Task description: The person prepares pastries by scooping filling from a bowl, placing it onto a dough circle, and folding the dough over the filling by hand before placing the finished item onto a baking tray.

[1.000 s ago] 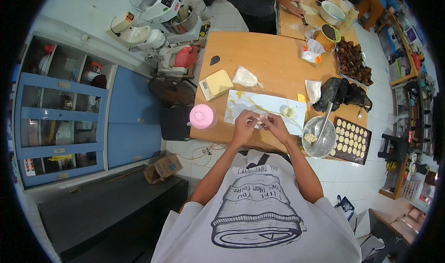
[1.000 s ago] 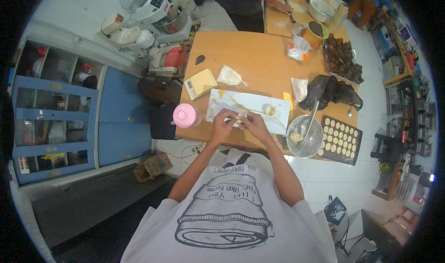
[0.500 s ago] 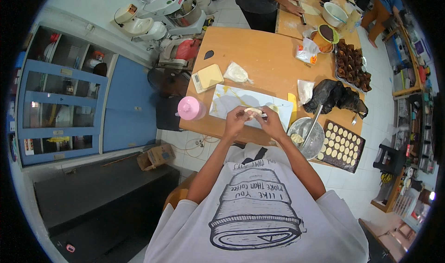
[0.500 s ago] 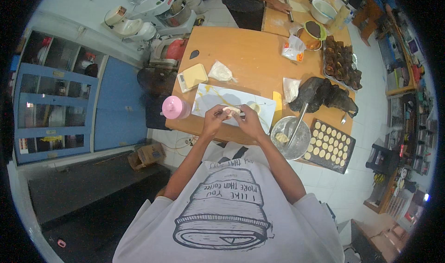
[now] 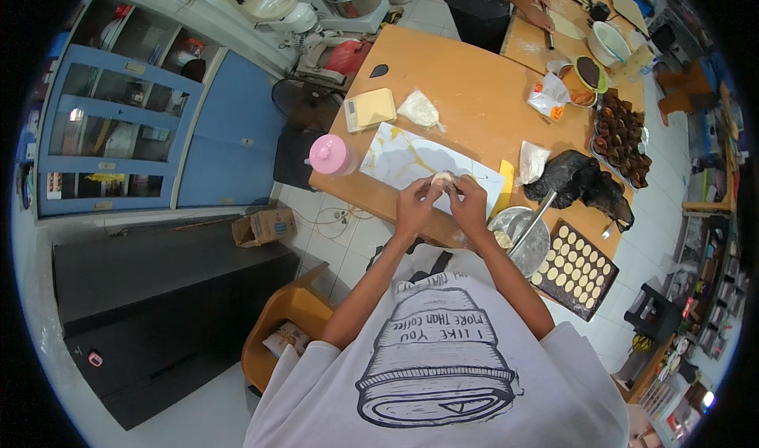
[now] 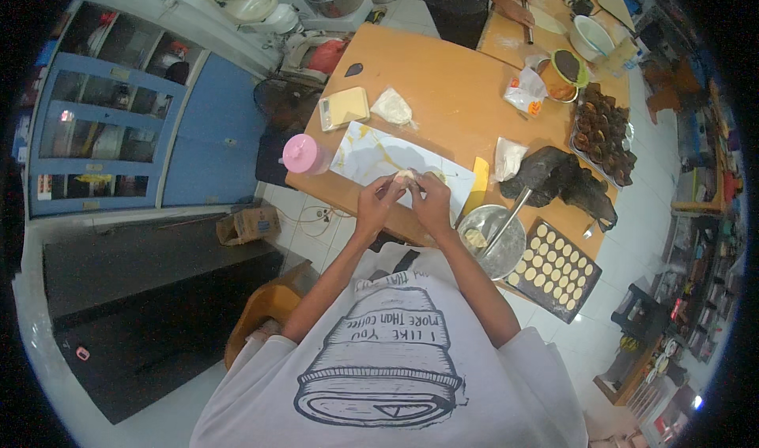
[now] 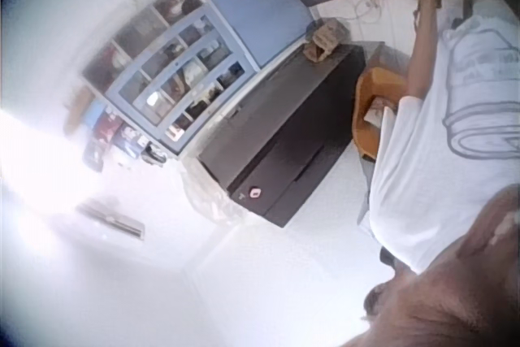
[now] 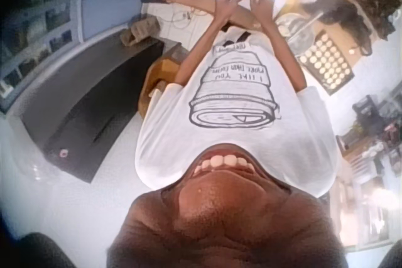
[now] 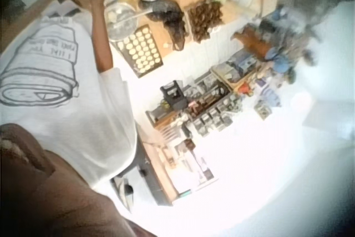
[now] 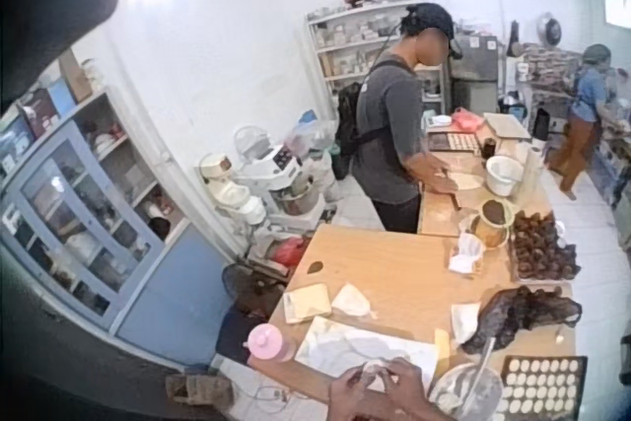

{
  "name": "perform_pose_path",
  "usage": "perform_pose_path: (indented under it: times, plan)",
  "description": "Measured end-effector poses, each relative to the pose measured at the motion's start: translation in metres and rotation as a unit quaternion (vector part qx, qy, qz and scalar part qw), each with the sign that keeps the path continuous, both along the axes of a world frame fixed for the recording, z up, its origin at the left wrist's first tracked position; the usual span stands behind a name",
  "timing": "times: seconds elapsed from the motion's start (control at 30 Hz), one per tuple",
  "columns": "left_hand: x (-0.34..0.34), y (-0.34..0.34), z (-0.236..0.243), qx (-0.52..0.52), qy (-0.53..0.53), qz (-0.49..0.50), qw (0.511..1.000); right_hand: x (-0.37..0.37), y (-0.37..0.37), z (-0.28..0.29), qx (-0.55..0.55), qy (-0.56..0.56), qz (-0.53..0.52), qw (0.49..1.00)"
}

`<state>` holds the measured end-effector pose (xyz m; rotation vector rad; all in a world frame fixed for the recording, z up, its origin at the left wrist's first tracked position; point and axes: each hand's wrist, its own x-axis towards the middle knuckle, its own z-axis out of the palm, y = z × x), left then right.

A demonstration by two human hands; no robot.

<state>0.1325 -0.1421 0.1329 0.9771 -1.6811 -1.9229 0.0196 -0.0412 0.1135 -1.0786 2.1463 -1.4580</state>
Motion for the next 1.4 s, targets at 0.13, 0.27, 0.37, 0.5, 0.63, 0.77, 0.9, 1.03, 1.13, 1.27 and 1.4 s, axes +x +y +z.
perform_pose_path:
  times: [0.13,0.27,0.37,0.5,0.63,0.77,0.9,1.03,1.13,1.27,1.4]
  plan:
    - [-0.002,-0.017,0.022,0.016,-0.102,-0.002,0.995,0.018,-0.021,0.002,-0.038,0.024,0.020,0.999]
    - [0.013,-0.049,-0.012,0.151,0.013,0.047,0.987,0.005,-0.035,0.007,0.001,0.033,0.122,0.992]
    - [0.016,-0.079,-0.025,0.164,0.047,0.040,0.985,0.000,-0.048,0.014,0.001,-0.213,0.101,0.972]
    - [0.004,-0.118,-0.038,0.049,0.001,-0.082,0.995,0.010,-0.067,0.018,0.028,-0.246,0.036,0.968]
    - [0.000,-0.139,-0.030,-0.172,-0.046,-0.166,0.970,0.027,-0.084,0.005,0.022,-0.273,-0.010,0.962]
    - [0.018,-0.169,-0.039,-0.063,0.015,-0.252,0.966,0.049,-0.104,0.010,0.037,-0.287,-0.066,0.955]
    - [0.034,-0.181,-0.014,0.102,0.006,-0.302,0.948,0.069,-0.114,0.008,0.031,-0.280,-0.085,0.956]
    - [0.040,-0.194,-0.010,0.181,-0.029,-0.263,0.947,0.085,-0.123,0.003,0.068,-0.239,-0.044,0.968]
    - [0.039,-0.209,-0.013,0.024,-0.013,-0.358,0.933,0.092,-0.128,-0.005,0.139,-0.154,0.012,0.978]
    - [0.028,-0.222,-0.014,0.050,-0.065,-0.415,0.906,0.096,-0.132,-0.004,0.148,-0.155,-0.026,0.976]
    - [0.019,-0.220,-0.026,0.135,-0.032,-0.387,0.911,0.090,-0.130,0.023,0.089,-0.188,-0.068,0.976]
